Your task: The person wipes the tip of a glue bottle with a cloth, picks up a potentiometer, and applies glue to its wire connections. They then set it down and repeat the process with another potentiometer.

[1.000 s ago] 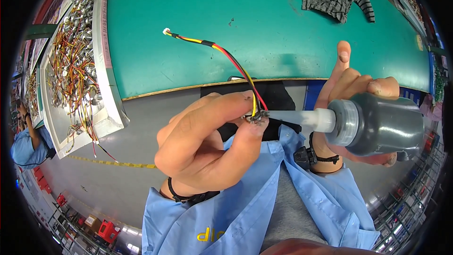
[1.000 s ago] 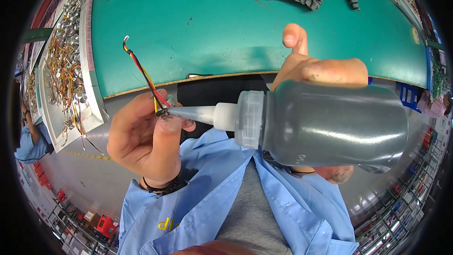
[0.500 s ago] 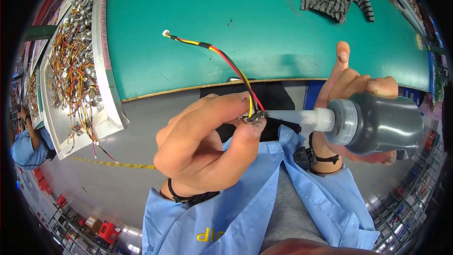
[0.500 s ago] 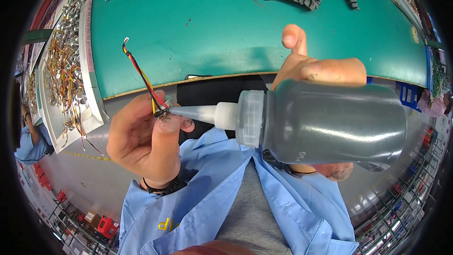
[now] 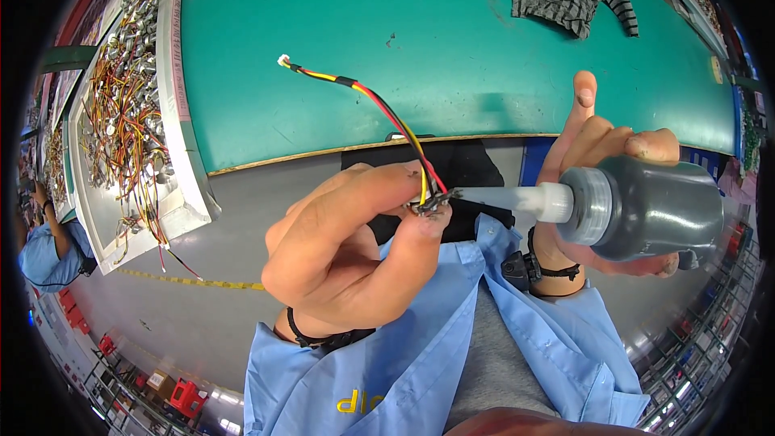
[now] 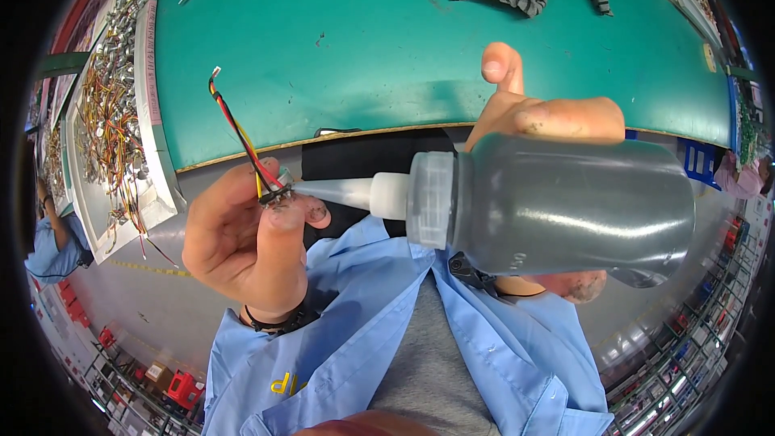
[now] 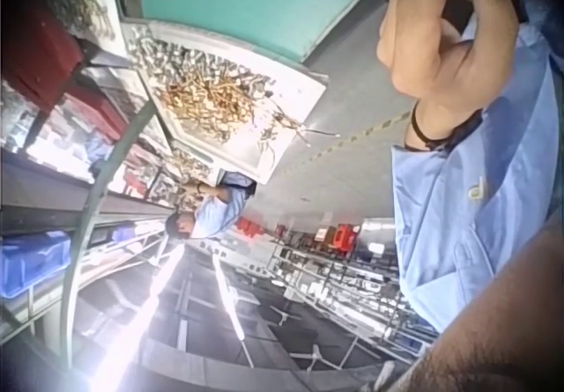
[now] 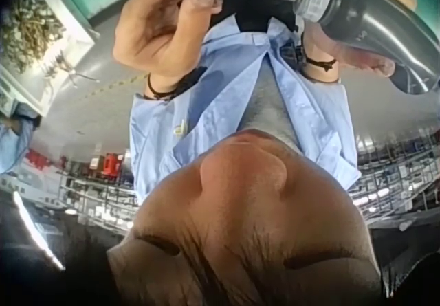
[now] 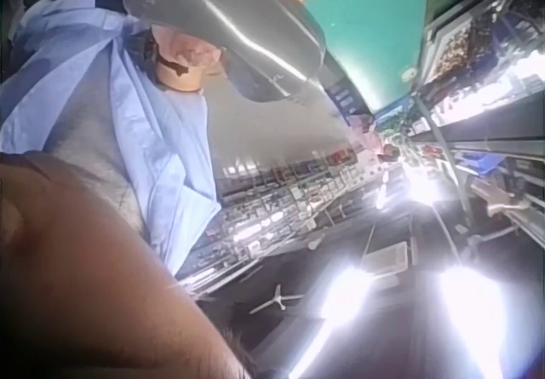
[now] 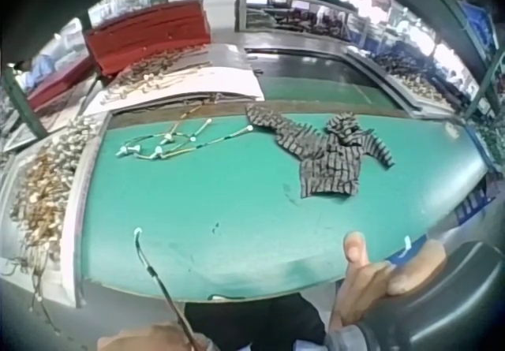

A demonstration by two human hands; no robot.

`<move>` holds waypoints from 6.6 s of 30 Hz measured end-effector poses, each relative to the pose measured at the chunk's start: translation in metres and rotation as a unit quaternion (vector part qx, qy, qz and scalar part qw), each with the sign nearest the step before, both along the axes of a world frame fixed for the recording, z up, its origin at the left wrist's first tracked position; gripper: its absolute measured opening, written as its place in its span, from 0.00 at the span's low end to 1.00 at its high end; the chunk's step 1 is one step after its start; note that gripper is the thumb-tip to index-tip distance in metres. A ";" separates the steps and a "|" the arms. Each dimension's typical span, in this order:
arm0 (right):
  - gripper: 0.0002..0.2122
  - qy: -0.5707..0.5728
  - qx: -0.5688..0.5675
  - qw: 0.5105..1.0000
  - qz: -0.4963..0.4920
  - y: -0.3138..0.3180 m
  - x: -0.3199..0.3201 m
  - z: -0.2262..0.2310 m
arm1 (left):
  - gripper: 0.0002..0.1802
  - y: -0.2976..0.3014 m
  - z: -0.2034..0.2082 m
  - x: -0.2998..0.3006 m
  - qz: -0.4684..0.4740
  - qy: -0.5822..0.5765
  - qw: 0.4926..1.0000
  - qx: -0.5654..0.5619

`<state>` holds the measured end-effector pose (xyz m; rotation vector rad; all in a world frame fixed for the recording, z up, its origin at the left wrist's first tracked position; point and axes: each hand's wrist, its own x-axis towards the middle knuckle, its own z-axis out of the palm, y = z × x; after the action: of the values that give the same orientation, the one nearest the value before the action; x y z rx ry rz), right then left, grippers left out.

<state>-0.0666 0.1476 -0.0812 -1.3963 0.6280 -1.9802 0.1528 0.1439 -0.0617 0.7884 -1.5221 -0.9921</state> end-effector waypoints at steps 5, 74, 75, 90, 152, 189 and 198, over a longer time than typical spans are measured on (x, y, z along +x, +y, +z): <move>0.38 -0.008 0.003 1.000 -0.009 -0.002 0.005 -0.001 | 0.13 -0.001 -0.001 0.000 -0.011 -0.001 1.000 -0.007; 0.24 -0.467 0.057 0.876 0.105 -0.061 -0.103 0.032 | 0.13 -0.377 0.150 0.004 -0.036 -0.442 0.868 -0.222; 0.24 -0.467 0.054 0.877 0.102 -0.066 -0.107 0.034 | 0.13 -0.393 0.155 -0.006 -0.038 -0.456 0.865 -0.206; 0.23 -0.427 0.087 0.900 0.005 -0.124 -0.133 0.034 | 0.13 -0.689 0.070 0.016 0.022 -0.543 0.810 -0.218; 0.30 -0.436 0.122 0.885 0.105 -0.026 -0.056 0.016 | 0.07 -0.113 0.117 0.023 -0.145 -0.394 0.901 -0.106; 0.32 -0.310 0.244 0.903 0.172 -0.101 0.003 0.039 | 0.06 -0.108 0.016 -0.069 -0.050 -0.089 0.950 0.296; 0.31 -0.294 0.182 0.911 0.225 -0.110 -0.011 0.032 | 0.04 -0.105 0.009 -0.059 -0.180 0.240 0.818 0.490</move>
<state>-0.0773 0.0377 -0.0494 -0.5929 0.3266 -1.6673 0.0933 0.0393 -0.0527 0.8351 -0.6399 -2.1522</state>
